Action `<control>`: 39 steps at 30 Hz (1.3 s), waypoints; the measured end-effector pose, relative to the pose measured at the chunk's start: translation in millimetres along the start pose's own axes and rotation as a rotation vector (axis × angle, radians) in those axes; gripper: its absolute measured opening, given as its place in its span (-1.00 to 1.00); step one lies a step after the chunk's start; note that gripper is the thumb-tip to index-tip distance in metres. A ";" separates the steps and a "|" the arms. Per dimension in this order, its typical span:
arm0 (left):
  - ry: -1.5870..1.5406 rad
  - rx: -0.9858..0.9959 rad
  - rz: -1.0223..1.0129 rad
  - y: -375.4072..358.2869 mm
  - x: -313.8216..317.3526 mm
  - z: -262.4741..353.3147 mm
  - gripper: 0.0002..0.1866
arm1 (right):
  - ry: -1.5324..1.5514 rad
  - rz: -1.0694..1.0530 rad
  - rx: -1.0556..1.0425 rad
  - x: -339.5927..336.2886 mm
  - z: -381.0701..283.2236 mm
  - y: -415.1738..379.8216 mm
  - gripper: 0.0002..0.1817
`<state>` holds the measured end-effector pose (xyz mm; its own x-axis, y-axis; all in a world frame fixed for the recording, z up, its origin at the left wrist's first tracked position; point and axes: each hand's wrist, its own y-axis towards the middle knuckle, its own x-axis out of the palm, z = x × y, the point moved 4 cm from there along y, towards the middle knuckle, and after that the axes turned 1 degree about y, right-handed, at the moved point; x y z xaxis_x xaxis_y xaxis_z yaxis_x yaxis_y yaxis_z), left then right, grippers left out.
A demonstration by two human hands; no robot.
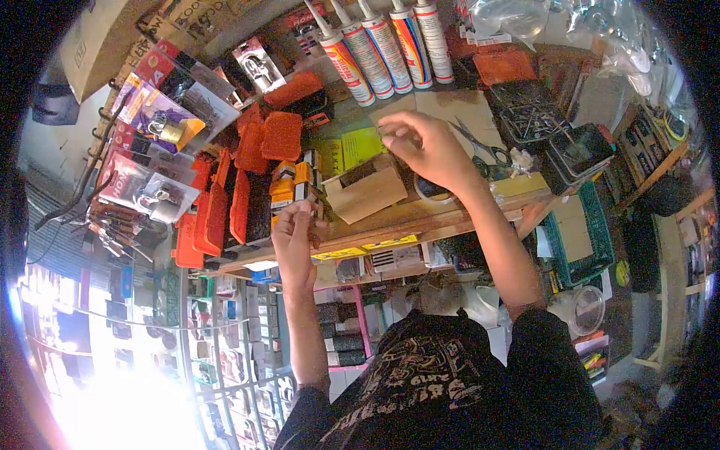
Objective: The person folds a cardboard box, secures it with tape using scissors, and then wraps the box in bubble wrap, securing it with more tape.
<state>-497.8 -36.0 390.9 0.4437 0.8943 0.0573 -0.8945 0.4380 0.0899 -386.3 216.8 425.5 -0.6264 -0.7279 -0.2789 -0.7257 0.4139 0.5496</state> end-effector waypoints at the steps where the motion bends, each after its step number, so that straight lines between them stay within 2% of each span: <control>1: 0.032 0.008 0.011 -0.5 0.3 0.7 -0.77 | -0.073 -0.069 -0.008 2.8 1.2 -1.5 -0.67; 3: 0.015 0.015 0.005 1.1 -0.3 -3.0 -0.76 | -0.027 -0.106 0.055 7.3 0.1 -6.1 -0.63; 5: -0.003 0.017 0.004 2.6 -3.5 -7.6 -0.75 | -0.249 -0.046 -0.286 15.1 -16.1 -6.6 -0.62; 6: -0.019 -0.035 -0.034 3.9 -6.7 -10.3 -0.75 | -0.306 -0.026 -0.385 24.7 -18.3 -5.6 -0.57; 7: -0.034 -0.086 -0.073 4.6 -8.1 -13.6 -0.75 | -0.305 -0.028 -0.385 30.8 -18.8 -3.9 -0.57; 9: -0.033 -0.096 -0.081 7.6 -8.8 -18.7 -0.76 | -0.492 -0.187 -0.525 50.2 -25.6 -3.8 -0.56; 11: -0.030 -0.102 -0.087 8.4 -8.1 -18.6 -0.76 | -0.499 -0.222 -0.516 63.4 -18.5 -4.9 -0.63; 13: -0.043 -0.155 -0.096 7.2 -6.3 -18.0 -0.78 | -0.453 -0.336 -0.397 74.6 -7.7 -3.6 -0.76; 16: -0.026 -0.158 -0.103 8.8 -8.5 -18.1 -0.79 | -0.455 -0.293 -0.455 75.6 -6.6 -4.6 -0.85; 27: 0.028 -0.142 -0.152 27.9 0.9 -24.3 -0.74 | -0.473 -0.289 -0.438 80.5 0.9 -8.5 -0.88; 39: 0.187 -0.107 -0.094 37.2 6.6 -20.7 -0.73 | -0.493 -0.288 -0.447 79.7 -4.1 -9.5 -0.87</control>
<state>-529.3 -11.9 374.0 0.5163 0.8462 -0.1322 -0.8549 0.5185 -0.0199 -428.2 152.7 401.3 -0.5600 -0.3996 -0.7257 -0.7616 -0.0965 0.6408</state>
